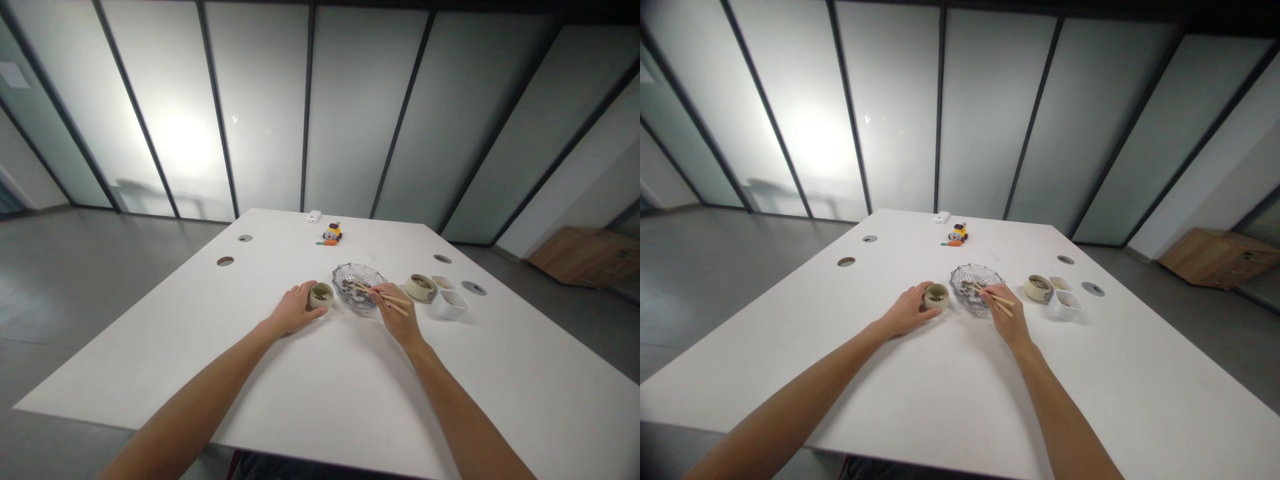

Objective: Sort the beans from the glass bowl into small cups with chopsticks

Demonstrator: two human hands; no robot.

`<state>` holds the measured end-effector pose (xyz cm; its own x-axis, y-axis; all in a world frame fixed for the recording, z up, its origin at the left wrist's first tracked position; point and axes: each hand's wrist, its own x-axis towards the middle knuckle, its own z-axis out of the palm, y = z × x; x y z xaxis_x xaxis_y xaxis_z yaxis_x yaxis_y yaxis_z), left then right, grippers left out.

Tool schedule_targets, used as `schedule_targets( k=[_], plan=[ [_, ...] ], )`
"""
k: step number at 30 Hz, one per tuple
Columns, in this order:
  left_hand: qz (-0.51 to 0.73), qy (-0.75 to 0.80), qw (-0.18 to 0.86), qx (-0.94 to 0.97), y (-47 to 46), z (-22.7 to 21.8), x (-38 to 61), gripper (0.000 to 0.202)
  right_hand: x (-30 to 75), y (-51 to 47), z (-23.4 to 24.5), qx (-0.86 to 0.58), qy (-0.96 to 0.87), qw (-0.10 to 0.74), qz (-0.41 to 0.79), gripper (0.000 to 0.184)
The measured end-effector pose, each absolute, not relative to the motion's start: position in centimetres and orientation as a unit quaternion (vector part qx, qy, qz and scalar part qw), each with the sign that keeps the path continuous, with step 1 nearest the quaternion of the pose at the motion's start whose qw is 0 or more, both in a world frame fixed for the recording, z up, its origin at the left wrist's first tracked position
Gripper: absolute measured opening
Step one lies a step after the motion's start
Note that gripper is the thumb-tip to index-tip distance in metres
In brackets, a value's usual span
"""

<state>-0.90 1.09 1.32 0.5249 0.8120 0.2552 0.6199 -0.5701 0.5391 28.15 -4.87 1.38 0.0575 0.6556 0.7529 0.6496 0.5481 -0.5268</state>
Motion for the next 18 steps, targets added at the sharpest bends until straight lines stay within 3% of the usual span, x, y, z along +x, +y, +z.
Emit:
schedule_targets(
  k=[18],
  plan=[
    [0.241,0.422,0.194,0.852,1.1,1.4,-0.9,0.061,29.4,-4.2,0.7,-0.499,-0.668,0.552,-0.017,0.047]
  ],
)
